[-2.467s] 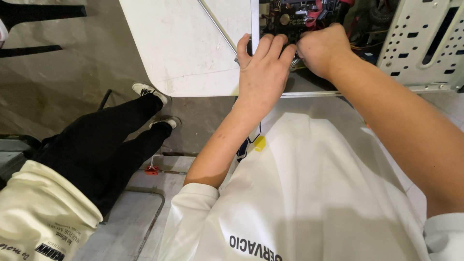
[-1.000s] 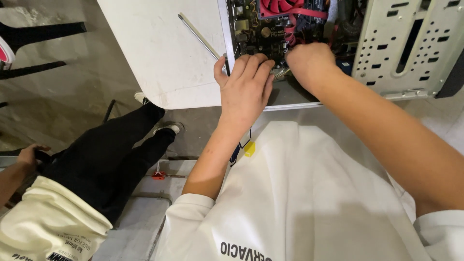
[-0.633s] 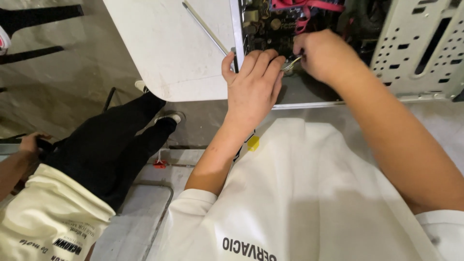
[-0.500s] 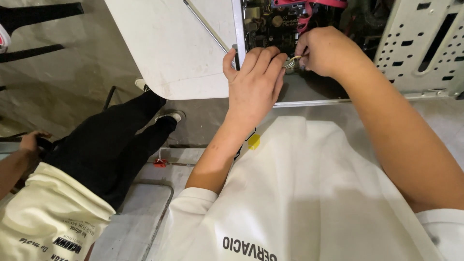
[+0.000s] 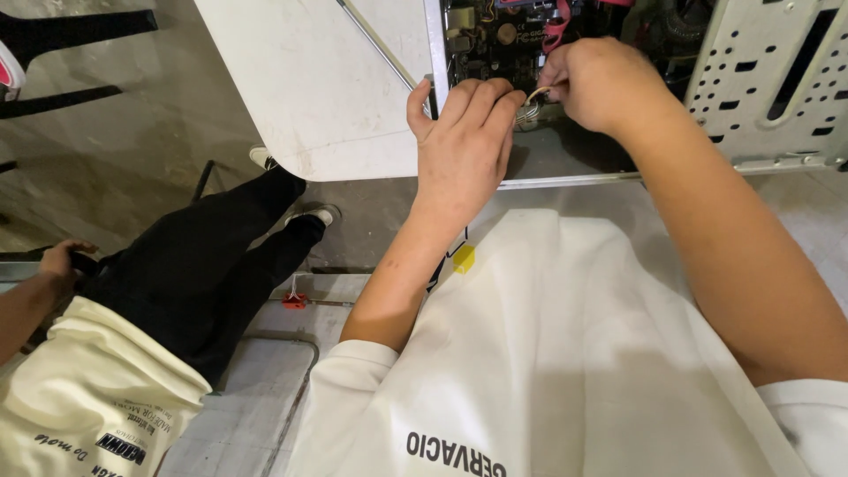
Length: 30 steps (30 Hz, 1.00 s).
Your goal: Connecting internal cables and installing the side panel onto a computer case.
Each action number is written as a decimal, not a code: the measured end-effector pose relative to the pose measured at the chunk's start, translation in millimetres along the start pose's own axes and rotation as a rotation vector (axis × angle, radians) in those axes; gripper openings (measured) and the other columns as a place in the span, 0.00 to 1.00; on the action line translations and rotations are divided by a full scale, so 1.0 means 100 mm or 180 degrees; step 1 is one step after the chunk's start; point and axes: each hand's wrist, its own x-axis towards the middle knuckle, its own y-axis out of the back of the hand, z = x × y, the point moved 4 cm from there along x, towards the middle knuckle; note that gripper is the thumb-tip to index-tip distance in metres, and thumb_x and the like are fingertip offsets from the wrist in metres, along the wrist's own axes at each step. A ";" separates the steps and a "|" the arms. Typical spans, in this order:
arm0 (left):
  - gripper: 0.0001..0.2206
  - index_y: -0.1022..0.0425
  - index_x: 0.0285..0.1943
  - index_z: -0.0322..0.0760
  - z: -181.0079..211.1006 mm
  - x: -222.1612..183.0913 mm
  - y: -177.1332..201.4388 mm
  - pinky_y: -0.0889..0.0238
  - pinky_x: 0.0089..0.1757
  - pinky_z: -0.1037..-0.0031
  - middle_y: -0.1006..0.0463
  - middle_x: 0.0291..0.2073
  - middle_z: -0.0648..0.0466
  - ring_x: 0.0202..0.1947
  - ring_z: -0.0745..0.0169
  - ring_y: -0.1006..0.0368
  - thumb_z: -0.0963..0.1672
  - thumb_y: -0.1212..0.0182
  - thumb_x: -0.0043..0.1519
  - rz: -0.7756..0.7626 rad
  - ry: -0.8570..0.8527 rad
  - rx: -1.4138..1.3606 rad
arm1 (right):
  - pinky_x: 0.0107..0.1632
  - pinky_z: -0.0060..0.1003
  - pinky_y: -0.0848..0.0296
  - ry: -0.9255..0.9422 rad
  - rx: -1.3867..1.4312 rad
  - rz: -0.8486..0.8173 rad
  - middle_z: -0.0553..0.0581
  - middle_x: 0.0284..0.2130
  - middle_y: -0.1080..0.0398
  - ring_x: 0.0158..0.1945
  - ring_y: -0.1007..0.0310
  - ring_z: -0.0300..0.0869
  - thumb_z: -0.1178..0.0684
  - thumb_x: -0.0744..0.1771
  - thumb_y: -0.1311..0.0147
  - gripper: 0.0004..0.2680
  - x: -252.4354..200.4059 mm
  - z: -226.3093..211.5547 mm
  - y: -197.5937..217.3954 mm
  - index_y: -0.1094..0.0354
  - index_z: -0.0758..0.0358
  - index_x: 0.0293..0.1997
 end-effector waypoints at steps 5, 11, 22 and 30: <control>0.08 0.22 0.51 0.46 0.00 0.00 0.00 0.60 0.62 0.55 0.23 0.49 0.64 0.49 0.64 0.28 0.39 0.38 0.66 -0.0035 -0.0033 -0.0012 | 0.35 0.53 0.27 0.0030 -0.0817 0.0311 0.53 0.38 0.23 0.39 0.22 0.58 0.61 0.60 0.46 0.12 -0.06 0.05 -0.10 0.24 0.44 0.40; 0.09 0.22 0.51 0.46 0.00 0.03 0.02 0.60 0.62 0.55 0.23 0.49 0.63 0.49 0.64 0.28 0.39 0.38 0.65 -0.0104 -0.0035 0.0016 | 0.30 0.32 0.29 0.0045 -0.2527 0.0107 0.35 0.24 0.24 0.30 0.19 0.38 0.54 0.61 0.42 0.11 -0.31 -0.11 -0.05 0.27 0.29 0.35; 0.10 0.22 0.51 0.48 -0.07 0.05 0.03 0.58 0.62 0.55 0.23 0.49 0.64 0.51 0.67 0.28 0.39 0.43 0.65 -0.0114 0.0112 0.0016 | 0.58 0.36 0.33 -0.0192 -0.2508 -0.1296 0.42 0.56 0.25 0.58 0.22 0.40 0.50 0.71 0.62 0.24 -0.29 -0.18 -0.06 0.55 0.13 0.74; 0.09 0.22 0.52 0.47 -0.09 0.07 0.04 0.59 0.63 0.59 0.23 0.49 0.64 0.52 0.69 0.27 0.39 0.45 0.69 -0.0167 0.0163 -0.0006 | 0.51 0.37 0.31 -0.0122 -0.2586 -0.0844 0.38 0.44 0.23 0.49 0.19 0.39 0.52 0.69 0.57 0.18 -0.30 -0.11 -0.11 0.34 0.15 0.59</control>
